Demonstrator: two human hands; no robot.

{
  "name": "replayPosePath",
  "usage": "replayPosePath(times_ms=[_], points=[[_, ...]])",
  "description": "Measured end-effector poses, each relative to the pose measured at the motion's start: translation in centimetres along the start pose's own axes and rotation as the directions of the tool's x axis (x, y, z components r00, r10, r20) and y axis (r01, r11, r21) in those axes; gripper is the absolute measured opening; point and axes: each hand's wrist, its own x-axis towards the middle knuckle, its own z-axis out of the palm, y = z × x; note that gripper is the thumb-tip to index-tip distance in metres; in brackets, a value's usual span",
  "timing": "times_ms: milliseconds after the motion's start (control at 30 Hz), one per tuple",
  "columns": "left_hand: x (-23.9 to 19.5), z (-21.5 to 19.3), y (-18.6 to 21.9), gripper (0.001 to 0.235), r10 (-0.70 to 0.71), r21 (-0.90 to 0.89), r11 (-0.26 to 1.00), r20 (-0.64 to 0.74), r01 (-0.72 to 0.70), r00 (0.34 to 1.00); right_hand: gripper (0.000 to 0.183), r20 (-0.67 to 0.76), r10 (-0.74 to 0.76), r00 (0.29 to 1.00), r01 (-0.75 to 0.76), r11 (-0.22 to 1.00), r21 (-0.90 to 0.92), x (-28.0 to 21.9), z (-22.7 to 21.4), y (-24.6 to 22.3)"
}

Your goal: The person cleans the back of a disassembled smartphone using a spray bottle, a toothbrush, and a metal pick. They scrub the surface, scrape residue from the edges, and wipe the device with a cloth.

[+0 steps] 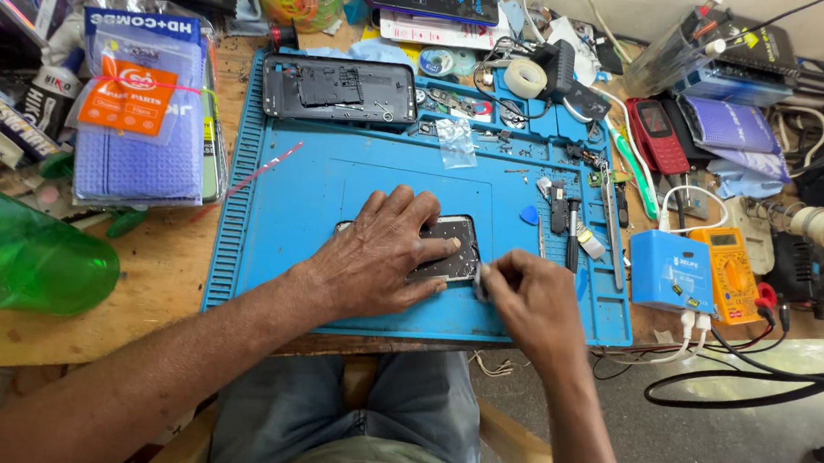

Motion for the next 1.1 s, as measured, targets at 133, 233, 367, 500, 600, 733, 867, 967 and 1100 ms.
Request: replayPosePath(times_ms=[133,233,367,500,600,733,867,967,1100], points=[[-0.1,0.4,0.2,0.048,-0.004,-0.021,1.000,0.005,0.004,1.000,0.014,-0.063,0.028,0.998,-0.008,0.956,0.293,-0.7,-2.7,1.8],[0.1,-0.1,0.2,0.047,-0.008,-0.018,1.000,-0.001,0.008,1.000,0.029,-0.204,-0.028,0.979,0.095,0.940,0.329,1.0,-4.3,2.3],[0.3,-1.2,0.7,0.050,-0.039,-0.005,0.999,0.055,0.039,0.998,0.046,-0.322,-0.311,0.894,0.345,0.937,0.054,2.5,-5.6,2.8],[0.8,-1.2,0.8,0.055,-0.042,0.002,0.999,0.015,0.042,0.999,0.022,-0.265,0.022,0.964,-0.037,0.998,-0.052,0.3,-6.5,4.7],[0.6,-1.1,0.8,0.062,-0.057,0.017,0.998,0.047,0.056,0.997,0.026,-0.333,-0.078,0.940,0.037,0.991,-0.127,-1.0,-6.9,5.7],[1.5,-1.4,1.0,0.071,-0.056,0.049,0.997,0.062,0.053,0.997,0.036,-0.340,-0.223,0.914,0.203,0.975,-0.093,-0.7,-7.7,6.3],[2.4,-3.0,1.7,0.063,0.021,0.105,0.994,0.006,-0.021,1.000,0.033,-0.107,-0.254,0.961,0.225,0.947,-0.227,1.3,-6.6,5.5],[3.5,-3.9,2.0,0.062,-0.146,0.122,0.986,0.286,0.115,0.947,0.041,-0.239,-0.355,0.904,0.309,0.927,-0.210,2.9,-7.6,5.2],[4.5,-3.4,1.6,0.056,-0.070,0.104,0.993,0.169,0.052,0.983,0.055,-0.396,-0.567,0.722,0.314,0.779,-0.542,2.6,-8.7,5.5]])
